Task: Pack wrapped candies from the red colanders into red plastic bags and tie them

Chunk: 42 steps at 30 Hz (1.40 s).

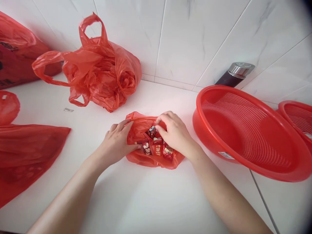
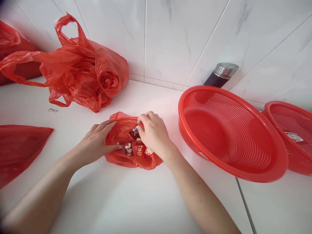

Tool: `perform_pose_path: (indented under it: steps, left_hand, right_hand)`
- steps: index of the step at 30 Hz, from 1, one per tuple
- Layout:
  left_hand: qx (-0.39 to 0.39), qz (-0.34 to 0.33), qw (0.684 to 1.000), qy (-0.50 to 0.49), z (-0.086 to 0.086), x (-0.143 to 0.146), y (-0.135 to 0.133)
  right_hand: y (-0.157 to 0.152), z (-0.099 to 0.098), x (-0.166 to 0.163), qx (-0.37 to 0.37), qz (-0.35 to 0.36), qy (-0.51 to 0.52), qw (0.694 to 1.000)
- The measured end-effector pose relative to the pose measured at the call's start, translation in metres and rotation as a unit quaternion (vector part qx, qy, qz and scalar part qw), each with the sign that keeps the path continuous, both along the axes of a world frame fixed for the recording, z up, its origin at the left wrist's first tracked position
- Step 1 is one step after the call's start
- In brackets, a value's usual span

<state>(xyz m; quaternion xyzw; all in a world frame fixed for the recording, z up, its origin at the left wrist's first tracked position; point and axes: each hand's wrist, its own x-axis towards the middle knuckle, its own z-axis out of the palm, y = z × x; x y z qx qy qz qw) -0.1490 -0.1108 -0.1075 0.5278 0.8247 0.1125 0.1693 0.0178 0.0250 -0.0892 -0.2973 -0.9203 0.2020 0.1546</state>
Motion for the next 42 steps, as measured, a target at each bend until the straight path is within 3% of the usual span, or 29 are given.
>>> perform_pose_path:
  steps: [3, 6, 10, 16, 19, 21, 25, 31, 38, 42]
  left_hand:
    - [-0.030, -0.019, 0.999, -0.021, 0.004, -0.002, -0.003]
    - [-0.043, -0.041, 0.998, -0.024, 0.006, -0.004, -0.007]
    - [-0.051, -0.050, 0.997, -0.006, 0.006, -0.005, -0.009]
    - [-0.046, -0.055, 0.997, -0.009, 0.007, -0.006, -0.009]
    - [-0.030, -0.054, 0.998, -0.022, 0.011, -0.007, -0.011]
    - [-0.019, -0.048, 0.998, -0.023, 0.013, -0.007, -0.013]
    - [-0.021, -0.037, 0.999, -0.017, 0.014, -0.005, -0.014]
    - [-0.003, -0.034, 0.999, -0.026, 0.013, -0.004, -0.013]
    - [0.049, -0.038, 0.998, -0.023, 0.009, -0.003, -0.011]
    - [0.160, 0.004, 0.986, -0.051, 0.013, 0.001, -0.007]
  right_hand:
    - [-0.019, 0.000, -0.002, -0.066, 0.119, -0.073, 0.988]
    - [-0.033, -0.005, -0.006, -0.021, 0.160, -0.140, 0.977]
    - [-0.032, -0.008, -0.008, 0.005, 0.137, -0.134, 0.982]
    - [-0.011, 0.005, 0.002, -0.187, 0.081, -0.002, 0.979]
    - [-0.009, 0.007, 0.005, -0.232, 0.080, -0.017, 0.969]
    - [-0.012, 0.007, 0.003, -0.205, 0.073, -0.049, 0.975]
    - [-0.014, 0.005, -0.001, -0.061, 0.017, -0.029, 0.998]
    - [-0.008, 0.005, -0.002, -0.057, 0.004, -0.045, 0.997]
    - [-0.009, 0.001, -0.001, -0.141, 0.010, -0.021, 0.990]
    - [-0.005, 0.004, 0.000, -0.260, 0.032, 0.074, 0.962]
